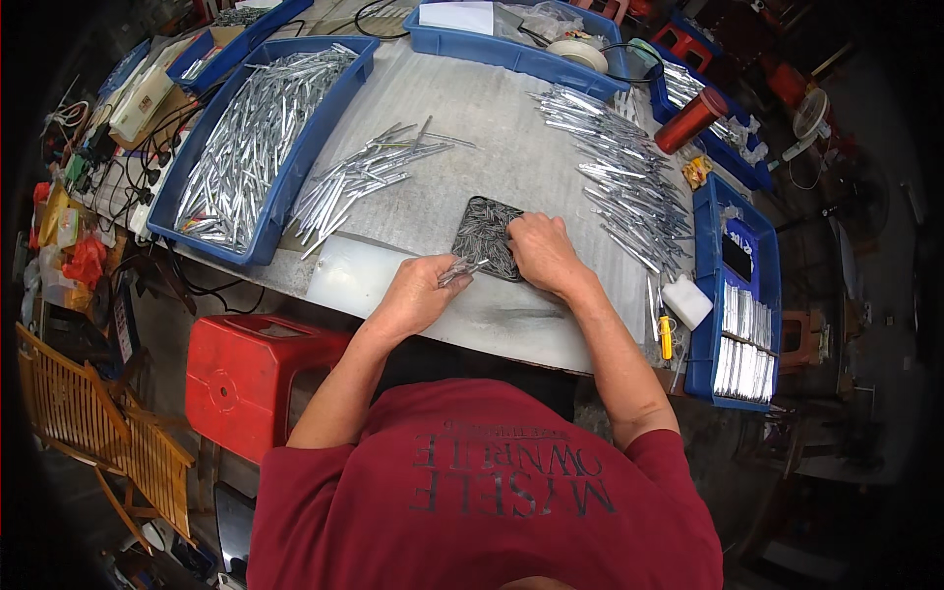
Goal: The person assembles metal components by picking up metal strips and small pins from a container and inserting the pins into the strips by hand.
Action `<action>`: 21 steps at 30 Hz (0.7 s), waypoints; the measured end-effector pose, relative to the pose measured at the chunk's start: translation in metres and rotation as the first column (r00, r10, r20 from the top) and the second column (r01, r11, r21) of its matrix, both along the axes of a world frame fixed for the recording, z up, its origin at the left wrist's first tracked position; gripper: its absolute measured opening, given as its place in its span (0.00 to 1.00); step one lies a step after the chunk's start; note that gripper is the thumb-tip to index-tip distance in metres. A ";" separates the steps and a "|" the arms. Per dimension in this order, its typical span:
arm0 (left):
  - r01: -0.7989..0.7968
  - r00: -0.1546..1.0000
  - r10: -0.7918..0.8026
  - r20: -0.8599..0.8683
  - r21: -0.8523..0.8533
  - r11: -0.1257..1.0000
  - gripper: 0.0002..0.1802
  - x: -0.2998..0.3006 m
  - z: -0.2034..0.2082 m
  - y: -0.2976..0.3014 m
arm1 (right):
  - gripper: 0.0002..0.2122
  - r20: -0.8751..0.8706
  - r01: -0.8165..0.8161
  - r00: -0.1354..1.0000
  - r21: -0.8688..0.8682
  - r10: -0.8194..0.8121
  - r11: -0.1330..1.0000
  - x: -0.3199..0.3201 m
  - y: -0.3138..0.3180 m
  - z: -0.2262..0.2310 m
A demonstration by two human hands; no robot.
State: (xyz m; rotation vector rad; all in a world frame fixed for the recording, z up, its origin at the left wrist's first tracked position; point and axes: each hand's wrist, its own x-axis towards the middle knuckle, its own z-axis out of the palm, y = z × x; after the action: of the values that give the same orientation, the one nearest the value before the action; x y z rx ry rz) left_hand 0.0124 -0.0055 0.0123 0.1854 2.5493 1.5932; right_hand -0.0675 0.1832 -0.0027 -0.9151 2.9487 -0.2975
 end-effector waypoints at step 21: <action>-0.002 0.999 0.006 -0.052 0.064 0.998 0.06 -0.003 -0.002 0.009 | 0.10 0.487 0.366 0.873 -0.625 -0.022 0.689 0.015 0.018 0.013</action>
State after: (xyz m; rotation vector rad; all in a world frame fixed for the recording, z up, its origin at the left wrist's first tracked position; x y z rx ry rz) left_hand 0.0089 0.0034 0.0099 0.2315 2.5401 1.6948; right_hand -0.0529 0.2010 0.0102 -0.4255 2.4602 -1.5116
